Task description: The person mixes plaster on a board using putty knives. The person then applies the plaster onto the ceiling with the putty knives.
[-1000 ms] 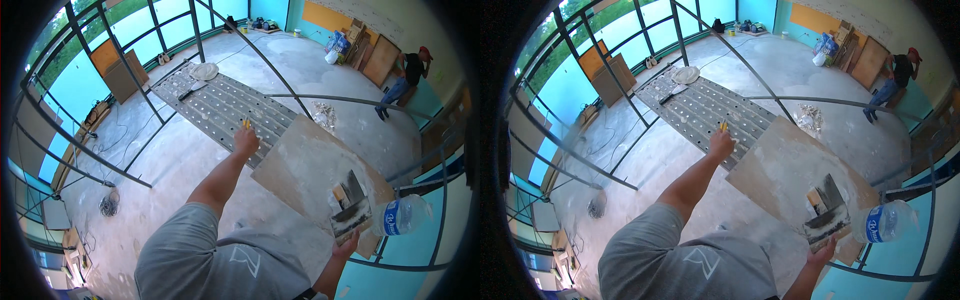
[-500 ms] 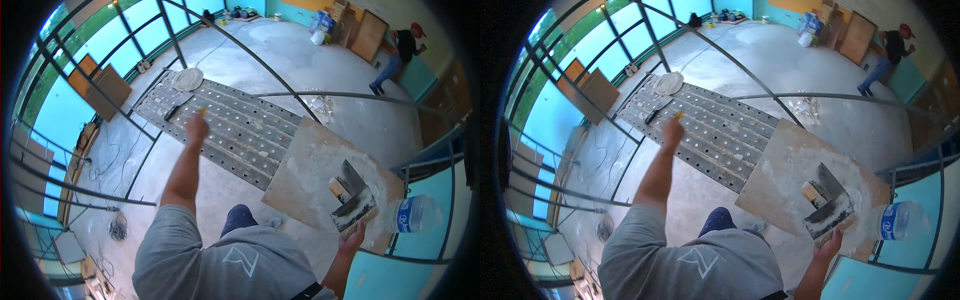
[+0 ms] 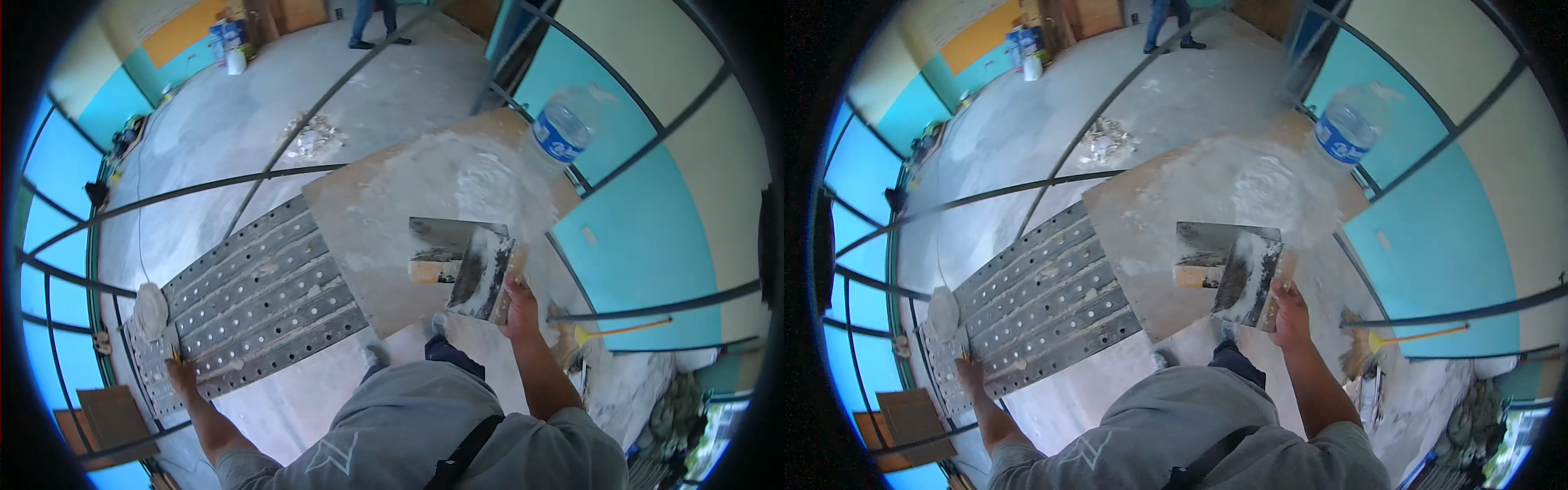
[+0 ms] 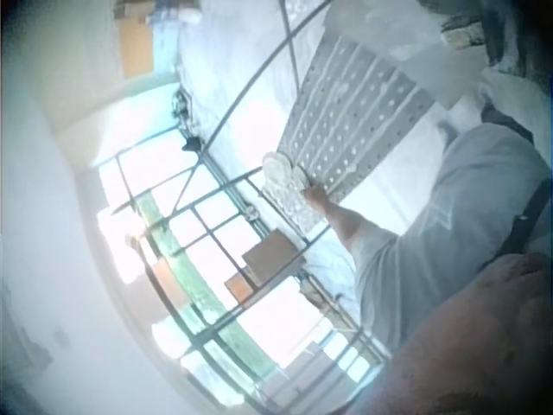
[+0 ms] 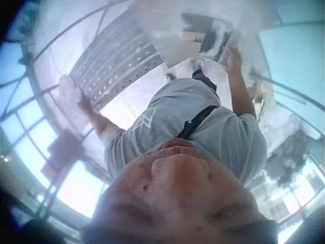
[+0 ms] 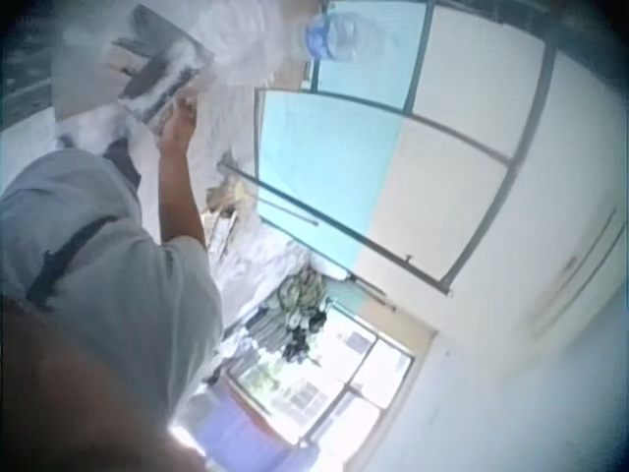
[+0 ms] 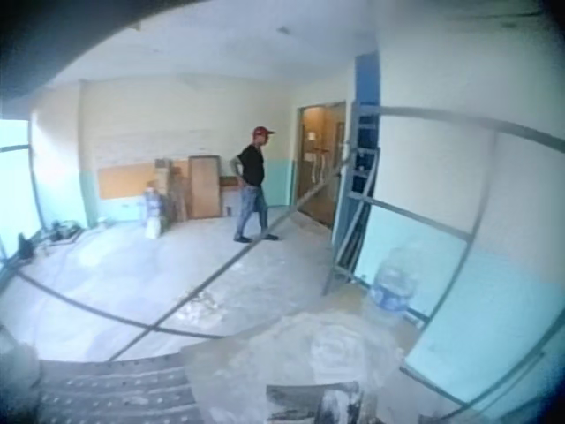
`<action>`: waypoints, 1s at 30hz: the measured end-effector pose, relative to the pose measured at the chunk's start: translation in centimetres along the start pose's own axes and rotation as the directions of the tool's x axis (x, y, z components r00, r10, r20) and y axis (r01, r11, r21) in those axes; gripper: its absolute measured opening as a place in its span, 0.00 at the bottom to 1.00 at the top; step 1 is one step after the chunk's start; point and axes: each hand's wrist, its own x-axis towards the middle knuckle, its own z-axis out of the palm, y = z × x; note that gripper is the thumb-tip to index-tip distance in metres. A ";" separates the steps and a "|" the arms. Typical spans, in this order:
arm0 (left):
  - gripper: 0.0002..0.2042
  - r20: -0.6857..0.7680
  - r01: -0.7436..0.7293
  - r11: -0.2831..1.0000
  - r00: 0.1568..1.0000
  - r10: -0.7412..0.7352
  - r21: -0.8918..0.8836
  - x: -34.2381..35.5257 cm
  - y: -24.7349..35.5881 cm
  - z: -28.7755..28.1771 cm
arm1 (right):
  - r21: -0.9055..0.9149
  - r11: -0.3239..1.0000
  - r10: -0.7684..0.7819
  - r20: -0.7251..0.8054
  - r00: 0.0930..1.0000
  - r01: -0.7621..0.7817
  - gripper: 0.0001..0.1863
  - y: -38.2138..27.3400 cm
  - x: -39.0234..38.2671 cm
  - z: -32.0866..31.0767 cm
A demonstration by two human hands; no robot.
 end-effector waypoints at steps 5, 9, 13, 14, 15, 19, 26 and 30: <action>0.14 -0.139 -0.285 0.860 0.958 0.250 -0.424 -5.3 16.2 -7.7 | 0.090 0.995 -0.041 -0.110 0.993 0.051 0.16 -0.2 -1.7 -4.3; 0.15 -0.044 -0.392 0.618 0.865 0.501 -0.682 -14.8 36.9 -14.0 | 0.115 0.986 -0.104 -0.136 0.985 0.119 0.15 -3.3 -1.2 -7.9; 0.19 -0.039 -0.691 0.271 0.397 0.917 -0.670 -27.0 56.1 -17.1 | 0.213 0.958 -0.162 -0.146 0.976 0.191 0.14 -6.3 0.4 -14.2; 0.19 -0.109 -0.729 0.122 0.261 0.959 -0.674 -30.7 60.7 -18.9 | 0.233 0.949 -0.182 -0.150 0.972 0.214 0.14 -7.0 0.6 -17.1; 0.19 -0.087 -0.759 0.070 0.164 0.983 -0.647 -33.8 64.7 -19.0 | 0.237 0.947 -0.188 -0.142 0.972 0.218 0.14 -8.0 0.7 -19.1; 0.16 -0.116 -0.808 -0.118 -0.062 0.991 -0.577 -44.7 78.7 -20.1 | 0.131 0.947 -0.268 -0.187 0.945 0.295 0.22 -12.0 -0.9 -25.1; 0.13 -0.185 -0.964 0.057 0.108 0.977 -0.259 -50.5 94.5 -16.6 | -0.690 0.645 -0.627 -0.231 0.744 0.329 0.20 -14.2 -4.3 -34.5; 0.13 -0.086 -0.954 0.158 0.185 0.979 -0.256 -50.2 95.3 -16.1 | 0.059 0.936 -0.277 -0.482 0.831 0.346 0.22 -15.8 -5.6 -33.3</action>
